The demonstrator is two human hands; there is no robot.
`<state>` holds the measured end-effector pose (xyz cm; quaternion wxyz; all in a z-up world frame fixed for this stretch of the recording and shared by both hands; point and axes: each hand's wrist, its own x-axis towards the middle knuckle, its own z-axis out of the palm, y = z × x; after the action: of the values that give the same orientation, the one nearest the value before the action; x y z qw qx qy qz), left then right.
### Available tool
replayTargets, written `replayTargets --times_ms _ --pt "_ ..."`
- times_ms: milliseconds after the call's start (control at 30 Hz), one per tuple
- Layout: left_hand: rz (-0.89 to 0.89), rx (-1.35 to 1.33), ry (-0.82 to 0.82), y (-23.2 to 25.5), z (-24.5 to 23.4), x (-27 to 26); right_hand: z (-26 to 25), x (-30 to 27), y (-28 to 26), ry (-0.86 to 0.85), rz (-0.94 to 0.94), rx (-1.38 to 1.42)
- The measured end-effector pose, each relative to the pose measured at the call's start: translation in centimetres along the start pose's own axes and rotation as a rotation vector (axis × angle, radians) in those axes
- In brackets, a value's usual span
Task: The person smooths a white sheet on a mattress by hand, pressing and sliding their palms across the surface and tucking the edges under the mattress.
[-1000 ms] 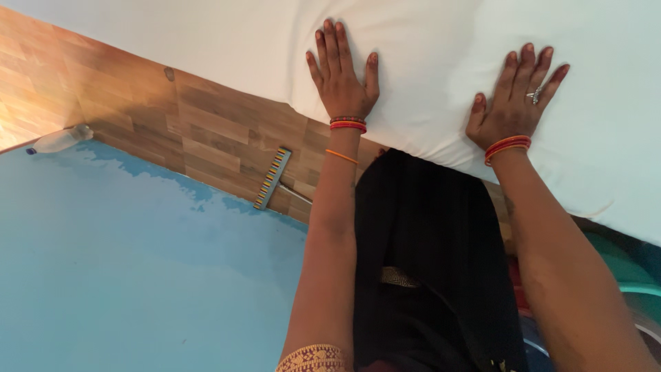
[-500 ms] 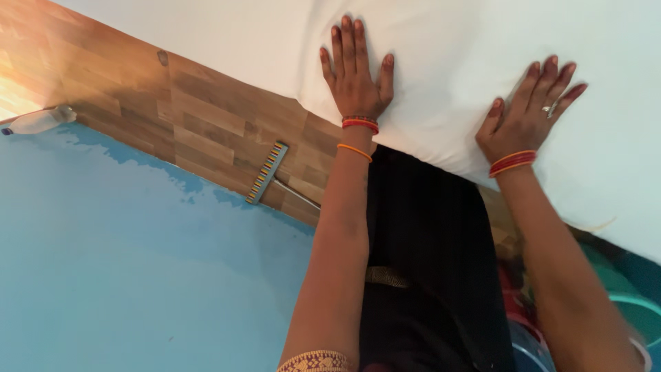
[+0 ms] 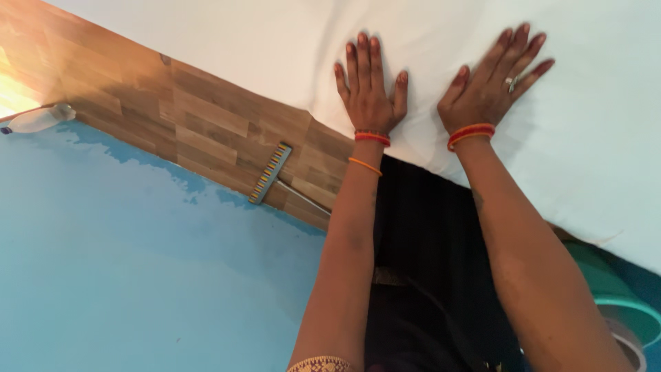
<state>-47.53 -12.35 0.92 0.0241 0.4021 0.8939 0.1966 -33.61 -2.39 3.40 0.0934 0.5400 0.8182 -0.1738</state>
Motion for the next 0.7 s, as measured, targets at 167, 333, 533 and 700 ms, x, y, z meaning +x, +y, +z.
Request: replayTargets --times_ms 167,333,533,700 --pt "0.016 -0.038 0.017 0.0 -0.4 0.1 -0.1 0.1 -0.5 0.038 -0.023 -0.007" --pt "-0.004 -0.053 0.003 -0.1 -0.2 0.0 0.9 -0.2 0.0 0.079 -0.034 -0.022" --pt "0.016 -0.105 0.004 -0.3 -0.7 0.0 2.0 0.3 0.2 0.184 -0.04 -0.138" --pt "0.09 -0.178 -0.004 -2.8 -1.9 -0.2 -0.7 0.0 -1.5 0.039 0.03 -0.111"
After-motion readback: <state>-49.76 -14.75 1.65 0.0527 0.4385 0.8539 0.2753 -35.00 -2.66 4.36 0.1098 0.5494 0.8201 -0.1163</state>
